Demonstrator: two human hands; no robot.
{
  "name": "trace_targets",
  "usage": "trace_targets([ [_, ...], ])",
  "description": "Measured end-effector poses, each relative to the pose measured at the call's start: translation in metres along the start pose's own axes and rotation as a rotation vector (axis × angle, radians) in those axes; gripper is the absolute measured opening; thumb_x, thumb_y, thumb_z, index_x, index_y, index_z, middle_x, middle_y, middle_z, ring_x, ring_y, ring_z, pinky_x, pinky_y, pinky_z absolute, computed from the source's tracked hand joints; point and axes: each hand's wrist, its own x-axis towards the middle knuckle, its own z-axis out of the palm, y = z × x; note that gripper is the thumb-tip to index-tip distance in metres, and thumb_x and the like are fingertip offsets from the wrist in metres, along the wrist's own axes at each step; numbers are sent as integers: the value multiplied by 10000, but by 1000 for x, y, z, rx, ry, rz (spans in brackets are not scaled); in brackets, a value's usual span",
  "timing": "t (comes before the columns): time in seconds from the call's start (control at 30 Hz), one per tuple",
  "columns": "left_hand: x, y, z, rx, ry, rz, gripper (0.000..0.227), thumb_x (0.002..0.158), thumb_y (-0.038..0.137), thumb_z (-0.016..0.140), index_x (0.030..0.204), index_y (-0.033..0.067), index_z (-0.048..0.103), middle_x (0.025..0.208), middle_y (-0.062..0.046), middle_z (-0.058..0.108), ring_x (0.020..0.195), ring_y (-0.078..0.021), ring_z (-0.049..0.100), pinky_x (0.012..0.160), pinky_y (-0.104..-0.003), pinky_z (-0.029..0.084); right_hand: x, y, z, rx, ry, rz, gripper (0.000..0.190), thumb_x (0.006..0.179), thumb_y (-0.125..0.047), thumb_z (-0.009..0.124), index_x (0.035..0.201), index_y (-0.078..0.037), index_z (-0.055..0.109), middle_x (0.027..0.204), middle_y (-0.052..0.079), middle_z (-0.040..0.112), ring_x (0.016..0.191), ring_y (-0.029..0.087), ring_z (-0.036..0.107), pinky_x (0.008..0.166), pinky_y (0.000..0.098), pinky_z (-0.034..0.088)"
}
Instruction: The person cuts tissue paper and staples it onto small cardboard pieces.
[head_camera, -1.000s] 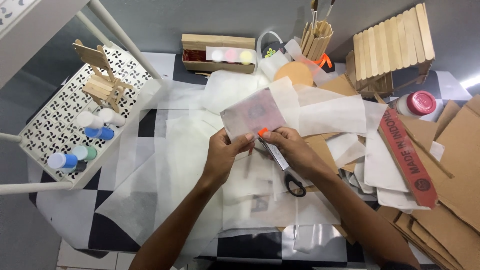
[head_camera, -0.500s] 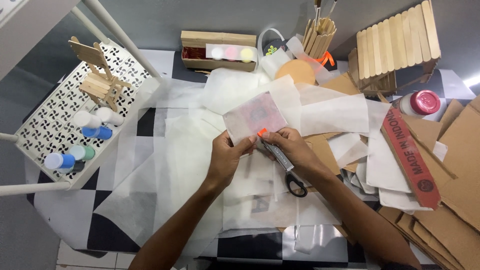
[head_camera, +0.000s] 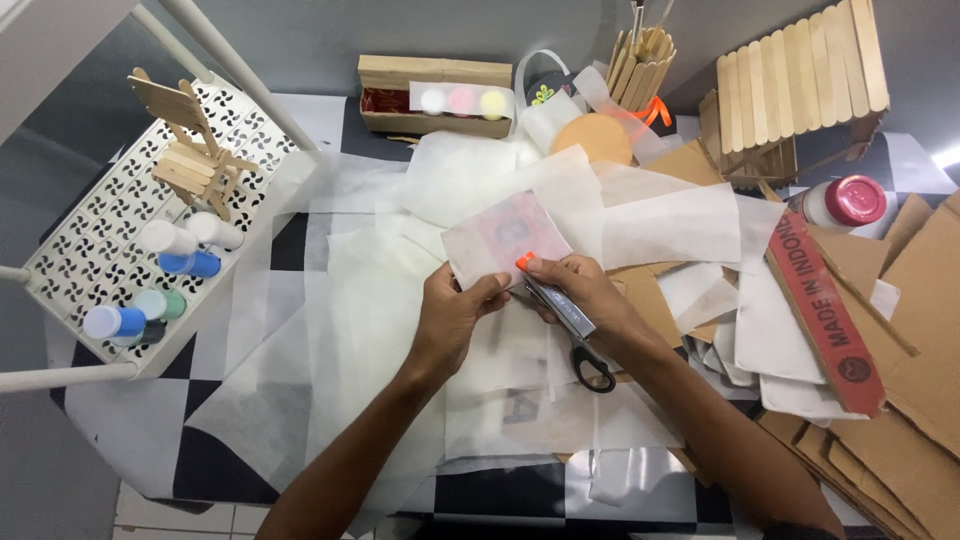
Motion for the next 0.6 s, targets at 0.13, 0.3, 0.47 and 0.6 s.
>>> trace_targets([
  [0.13,1,0,0,-6,-15,-29,373,832,113,770,1096,-62,575,920,-126,600,822,-196,656,794,-356,610,-4,-6,3,-13,1,45,406,882,-309,775,648,-30,597,458,59,484,372,102,468,421,233,425],
  [0.3,4,-7,-2,-5,-23,-55,408,835,128,771,1130,-56,557,939,-116,578,842,-196,651,805,-361,601,-1,-6,2,-26,5,103,345,900,-256,755,715,7,631,504,67,520,374,123,485,401,249,421],
  [0.47,-4,5,4,4,-26,-63,400,839,129,756,1128,-57,550,933,-101,562,842,-188,649,813,-350,586,-8,-17,12,-9,18,91,366,886,-287,759,697,-3,627,493,61,509,368,109,481,386,241,402],
  [0.6,-2,0,3,5,-30,-64,398,843,129,749,1130,-59,547,932,-99,557,844,-190,650,829,-359,577,-8,-10,8,-2,49,73,402,864,-287,780,629,-13,602,436,54,477,322,87,449,354,226,385],
])
